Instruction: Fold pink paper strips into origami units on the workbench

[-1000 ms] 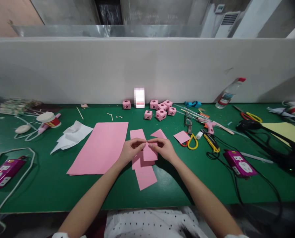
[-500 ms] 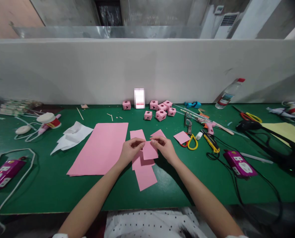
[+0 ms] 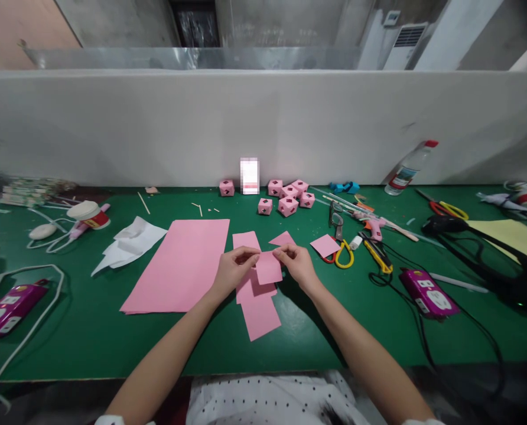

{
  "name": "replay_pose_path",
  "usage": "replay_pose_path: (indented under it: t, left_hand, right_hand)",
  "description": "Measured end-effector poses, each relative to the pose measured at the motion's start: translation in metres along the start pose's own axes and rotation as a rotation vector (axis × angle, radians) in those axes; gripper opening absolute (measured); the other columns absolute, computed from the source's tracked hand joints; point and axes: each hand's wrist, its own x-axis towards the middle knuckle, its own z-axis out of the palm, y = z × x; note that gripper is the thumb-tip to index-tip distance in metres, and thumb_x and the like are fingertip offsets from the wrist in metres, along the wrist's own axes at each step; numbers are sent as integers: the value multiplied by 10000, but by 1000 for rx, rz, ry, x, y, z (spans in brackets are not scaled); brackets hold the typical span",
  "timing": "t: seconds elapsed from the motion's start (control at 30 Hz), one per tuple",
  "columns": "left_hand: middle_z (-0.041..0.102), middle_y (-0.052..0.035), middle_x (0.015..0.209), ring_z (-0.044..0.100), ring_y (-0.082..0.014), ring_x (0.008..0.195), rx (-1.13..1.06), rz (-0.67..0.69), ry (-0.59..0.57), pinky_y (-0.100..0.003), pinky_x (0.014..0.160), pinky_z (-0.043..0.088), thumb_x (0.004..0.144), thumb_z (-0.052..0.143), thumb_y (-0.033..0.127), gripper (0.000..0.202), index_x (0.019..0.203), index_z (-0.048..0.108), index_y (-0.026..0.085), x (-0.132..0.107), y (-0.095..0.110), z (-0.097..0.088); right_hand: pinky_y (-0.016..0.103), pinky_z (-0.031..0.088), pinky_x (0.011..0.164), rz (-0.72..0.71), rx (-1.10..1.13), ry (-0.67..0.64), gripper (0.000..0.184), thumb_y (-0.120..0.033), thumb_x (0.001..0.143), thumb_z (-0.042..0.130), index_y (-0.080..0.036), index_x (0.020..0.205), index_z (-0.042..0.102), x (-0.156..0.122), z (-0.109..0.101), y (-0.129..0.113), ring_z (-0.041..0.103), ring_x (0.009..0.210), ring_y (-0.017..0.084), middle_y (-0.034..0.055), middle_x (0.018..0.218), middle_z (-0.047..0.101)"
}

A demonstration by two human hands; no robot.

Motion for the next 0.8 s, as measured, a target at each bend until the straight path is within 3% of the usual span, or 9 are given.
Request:
replay_pose_path:
  t: [0.27, 0.6, 0.7, 0.8]
  left_hand:
    - [716, -47, 878, 666, -169, 767, 41, 11, 46, -291, 708, 560, 793, 658, 329, 196, 897, 703, 169, 1, -1, 0]
    - [705, -55, 877, 647, -159, 743, 89, 29, 28, -275, 689, 527, 816, 617, 354, 223, 912, 690, 167, 1, -2, -1]
    - [706, -51, 884, 641, -155, 742, 151, 22, -44, -252, 645, 504, 820, 610, 354, 251, 984, 687, 180, 1, -5, 1]
    - [714, -43, 835, 642, -157, 731, 226, 26, -158, -251, 649, 496, 814, 616, 349, 214, 909, 710, 182, 1, -9, 2]
  right_hand:
    - [274, 484, 588, 134, 50, -79, 389, -487, 619, 771, -146, 794, 706, -4, 1, -6, 584, 586, 141, 25, 654, 666]
    - [270, 453, 553, 84, -2, -84, 368, -492, 605, 770, -149, 684, 663, -2, 0, -4, 557, 543, 138, 14, 583, 626]
    - [250, 414, 526, 66, -107, -197, 346, -473, 634, 752, -142, 695, 670, -5, 2, 0, 533, 528, 128, 13, 571, 620]
    - [229, 371, 499, 50, -230, -302, 310, -446, 690, 716, -138, 705, 685, -9, 6, 3, 513, 519, 118, 7, 565, 615]
